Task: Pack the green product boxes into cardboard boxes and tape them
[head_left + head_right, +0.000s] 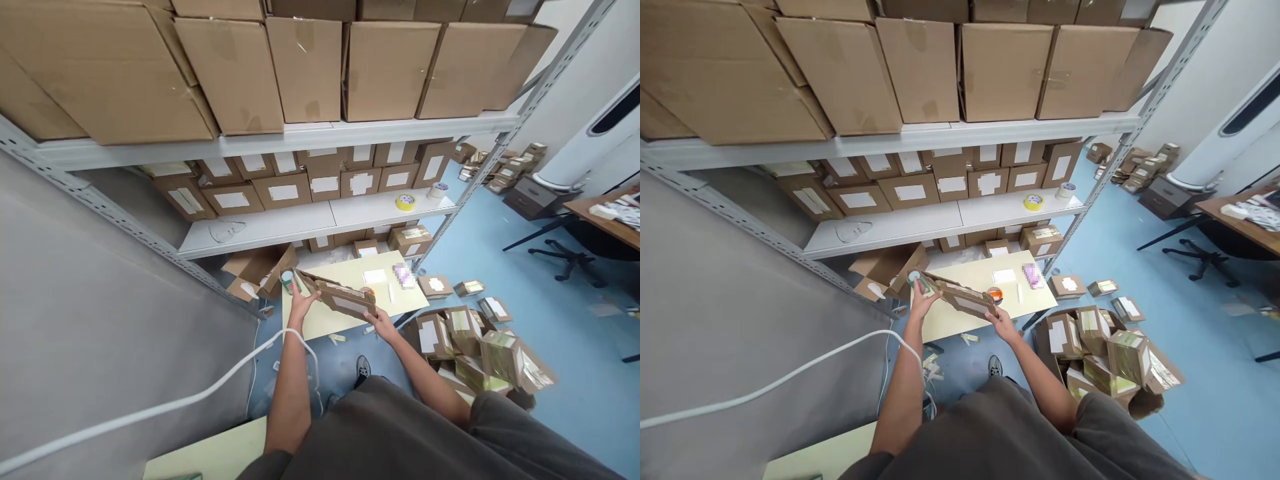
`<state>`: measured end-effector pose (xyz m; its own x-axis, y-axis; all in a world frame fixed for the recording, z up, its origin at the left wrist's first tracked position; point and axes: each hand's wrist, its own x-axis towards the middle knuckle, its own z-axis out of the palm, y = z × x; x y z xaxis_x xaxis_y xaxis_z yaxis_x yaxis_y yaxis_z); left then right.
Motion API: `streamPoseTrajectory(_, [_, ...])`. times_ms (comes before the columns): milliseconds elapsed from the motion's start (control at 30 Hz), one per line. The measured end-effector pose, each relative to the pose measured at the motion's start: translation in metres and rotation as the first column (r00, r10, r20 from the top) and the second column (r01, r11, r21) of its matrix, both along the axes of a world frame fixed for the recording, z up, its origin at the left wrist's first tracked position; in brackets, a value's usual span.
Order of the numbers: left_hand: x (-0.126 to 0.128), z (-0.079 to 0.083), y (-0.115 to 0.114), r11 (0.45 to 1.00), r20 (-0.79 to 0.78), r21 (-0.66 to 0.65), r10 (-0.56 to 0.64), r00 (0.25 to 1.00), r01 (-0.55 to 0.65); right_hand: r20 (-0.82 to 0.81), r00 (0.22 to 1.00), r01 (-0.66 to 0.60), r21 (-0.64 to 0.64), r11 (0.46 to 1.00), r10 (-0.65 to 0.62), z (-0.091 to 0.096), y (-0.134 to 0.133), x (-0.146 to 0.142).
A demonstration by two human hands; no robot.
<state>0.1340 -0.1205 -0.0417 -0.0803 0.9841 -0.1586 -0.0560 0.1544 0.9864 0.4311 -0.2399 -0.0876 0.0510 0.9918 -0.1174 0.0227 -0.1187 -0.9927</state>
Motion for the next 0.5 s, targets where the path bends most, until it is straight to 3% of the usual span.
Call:
streamPoseTrajectory(167, [0.015, 0.001, 0.016, 0.994, -0.009, -0.055, -0.092, 0.996, 0.091, -0.137, 0.991, -0.016, -0.031, 0.999, 0.011, -0.019, 0.035, 0.025])
streamPoseTrajectory(367, [0.022, 0.000, -0.003, 0.993, -0.101, -0.078, -0.092, 0.991, 0.084, -0.167, 0.986, 0.007, -0.049, 0.999, -0.015, -0.053, 0.071, 0.014])
streamPoseTrajectory(500, [0.013, -0.005, -0.014, 0.989, -0.145, -0.142, -0.070, 0.987, 0.049, -0.055, 0.997, -0.059, -0.075, 0.995, 0.055, -0.073, 0.089, 0.002])
